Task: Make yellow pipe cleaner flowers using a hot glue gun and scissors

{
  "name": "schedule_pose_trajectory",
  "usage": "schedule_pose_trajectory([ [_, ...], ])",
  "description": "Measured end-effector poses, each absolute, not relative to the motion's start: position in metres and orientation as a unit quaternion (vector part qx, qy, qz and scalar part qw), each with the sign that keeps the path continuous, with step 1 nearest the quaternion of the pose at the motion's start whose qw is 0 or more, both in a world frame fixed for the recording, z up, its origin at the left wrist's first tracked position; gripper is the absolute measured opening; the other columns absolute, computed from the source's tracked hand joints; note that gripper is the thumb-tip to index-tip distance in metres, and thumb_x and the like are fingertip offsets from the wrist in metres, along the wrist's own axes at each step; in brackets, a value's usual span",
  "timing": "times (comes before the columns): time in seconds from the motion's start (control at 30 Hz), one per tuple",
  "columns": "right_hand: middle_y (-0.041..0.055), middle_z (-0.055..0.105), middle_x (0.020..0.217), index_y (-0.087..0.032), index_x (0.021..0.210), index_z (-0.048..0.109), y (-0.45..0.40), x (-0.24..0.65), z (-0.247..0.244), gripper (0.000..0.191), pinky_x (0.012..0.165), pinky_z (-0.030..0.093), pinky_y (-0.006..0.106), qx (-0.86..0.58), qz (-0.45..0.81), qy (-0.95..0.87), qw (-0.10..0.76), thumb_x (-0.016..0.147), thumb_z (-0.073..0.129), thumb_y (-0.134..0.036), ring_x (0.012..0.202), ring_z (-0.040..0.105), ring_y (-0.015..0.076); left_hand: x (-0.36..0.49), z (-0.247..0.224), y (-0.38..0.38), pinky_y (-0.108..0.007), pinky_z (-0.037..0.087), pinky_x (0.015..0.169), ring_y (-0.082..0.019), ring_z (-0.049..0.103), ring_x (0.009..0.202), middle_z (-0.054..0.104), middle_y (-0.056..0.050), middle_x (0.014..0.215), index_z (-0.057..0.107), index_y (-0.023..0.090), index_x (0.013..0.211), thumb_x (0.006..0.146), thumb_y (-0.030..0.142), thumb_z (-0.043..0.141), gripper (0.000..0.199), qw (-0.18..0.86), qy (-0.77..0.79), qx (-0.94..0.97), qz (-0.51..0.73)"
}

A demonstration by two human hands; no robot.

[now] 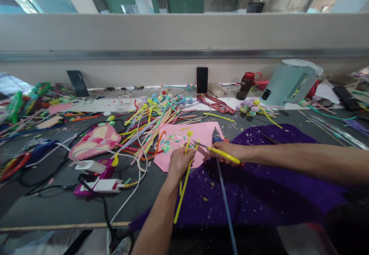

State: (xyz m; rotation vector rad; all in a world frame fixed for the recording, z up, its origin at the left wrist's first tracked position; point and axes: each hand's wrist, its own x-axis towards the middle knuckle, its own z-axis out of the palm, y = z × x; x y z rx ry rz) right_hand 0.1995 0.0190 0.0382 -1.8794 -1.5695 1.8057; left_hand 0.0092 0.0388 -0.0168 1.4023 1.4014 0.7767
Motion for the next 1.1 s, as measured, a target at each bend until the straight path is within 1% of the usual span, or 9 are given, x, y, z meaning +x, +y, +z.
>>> schedule_pose_trajectory([
  [0.1, -0.0069, 0.042, 0.05, -0.021, 0.093, 0.055, 0.017, 0.202, 0.041, 0.035, 0.025, 0.025, 0.013, -0.615, 0.585, -0.524, 0.069, 0.075, 0.055, -0.051, 0.029, 0.036, 0.0029, 0.009, -0.016, 0.039, -0.02, 0.034, 0.038, -0.011, 0.049, 0.037, 0.051, 0.001, 0.04, 0.055, 0.016, 0.051, 0.064, 0.035, 0.057, 0.023, 0.495, 0.572, 0.568, 0.324],
  [0.23, -0.0072, 0.043, 0.054, -0.02, 0.094, 0.05, 0.008, 0.207, 0.049, 0.037, 0.025, 0.025, 0.011, -0.62, 0.598, -0.495, 0.111, 0.077, 0.052, -0.053, 0.03, 0.035, 0.0018, 0.008, -0.016, 0.04, -0.019, 0.034, 0.036, -0.01, 0.047, 0.035, 0.05, 0.002, 0.04, 0.057, 0.015, 0.055, 0.063, 0.036, 0.059, 0.022, 0.507, 0.57, 0.552, 0.337],
  [0.3, -0.0073, 0.044, 0.056, -0.021, 0.093, 0.047, 0.0, 0.21, 0.053, 0.04, 0.025, 0.029, 0.012, -0.607, 0.607, -0.496, 0.134, 0.076, 0.051, -0.057, 0.031, 0.036, 0.002, 0.007, -0.015, 0.04, -0.019, 0.033, 0.035, -0.009, 0.044, 0.034, 0.05, 0.003, 0.041, 0.059, 0.014, 0.06, 0.062, 0.037, 0.06, 0.023, 0.515, 0.566, 0.536, 0.356],
  [0.37, -0.0074, 0.046, 0.058, -0.022, 0.092, 0.044, -0.009, 0.211, 0.054, 0.042, 0.027, 0.035, 0.013, -0.596, 0.613, -0.497, 0.151, 0.075, 0.05, -0.059, 0.033, 0.038, 0.0023, 0.006, -0.015, 0.041, -0.019, 0.032, 0.034, -0.008, 0.042, 0.033, 0.05, 0.004, 0.042, 0.061, 0.013, 0.068, 0.062, 0.04, 0.061, 0.027, 0.53, 0.559, 0.516, 0.375],
  [0.43, -0.0072, 0.047, 0.061, -0.022, 0.092, 0.042, -0.015, 0.211, 0.054, 0.044, 0.029, 0.04, 0.014, -0.587, 0.622, -0.495, 0.154, 0.074, 0.051, -0.061, 0.035, 0.04, 0.0025, 0.006, -0.014, 0.041, -0.018, 0.031, 0.033, -0.007, 0.041, 0.033, 0.049, 0.005, 0.043, 0.062, 0.013, 0.076, 0.062, 0.043, 0.062, 0.033, 0.542, 0.553, 0.501, 0.386],
  [0.5, -0.0065, 0.048, 0.063, -0.022, 0.093, 0.042, -0.019, 0.208, 0.052, 0.046, 0.03, 0.041, 0.015, -0.576, 0.628, -0.502, 0.149, 0.072, 0.051, -0.062, 0.036, 0.042, 0.0027, 0.007, -0.014, 0.04, -0.018, 0.031, 0.033, -0.007, 0.04, 0.033, 0.049, 0.005, 0.044, 0.063, 0.013, 0.082, 0.062, 0.044, 0.063, 0.037, 0.549, 0.55, 0.492, 0.393],
  [0.7, -0.0053, 0.048, 0.065, -0.021, 0.095, 0.043, -0.016, 0.196, 0.043, 0.051, 0.031, 0.042, 0.015, -0.571, 0.613, -0.524, 0.155, 0.07, 0.05, -0.066, 0.037, 0.043, 0.0029, 0.009, -0.011, 0.038, -0.017, 0.029, 0.033, -0.006, 0.037, 0.033, 0.047, 0.006, 0.045, 0.063, 0.012, 0.087, 0.063, 0.044, 0.063, 0.04, 0.561, 0.534, 0.486, 0.405],
  [0.93, -0.0071, 0.045, 0.061, -0.023, 0.097, 0.043, -0.012, 0.185, 0.034, 0.047, 0.03, 0.04, 0.013, -0.581, 0.589, -0.536, 0.169, 0.072, 0.052, -0.061, 0.036, 0.043, 0.0036, 0.01, -0.012, 0.038, -0.018, 0.027, 0.032, -0.005, 0.035, 0.031, 0.047, 0.007, 0.045, 0.062, 0.013, 0.088, 0.064, 0.043, 0.063, 0.039, 0.566, 0.518, 0.465, 0.441],
  [1.1, -0.0077, 0.044, 0.06, -0.023, 0.101, 0.043, -0.01, 0.181, 0.033, 0.034, 0.031, 0.039, 0.013, -0.572, 0.593, -0.535, 0.186, 0.078, 0.052, -0.047, 0.035, 0.041, 0.0028, 0.011, -0.014, 0.038, -0.018, 0.027, 0.032, -0.005, 0.035, 0.032, 0.047, 0.008, 0.045, 0.061, 0.013, 0.088, 0.064, 0.042, 0.065, 0.038, 0.575, 0.511, 0.456, 0.448],
])
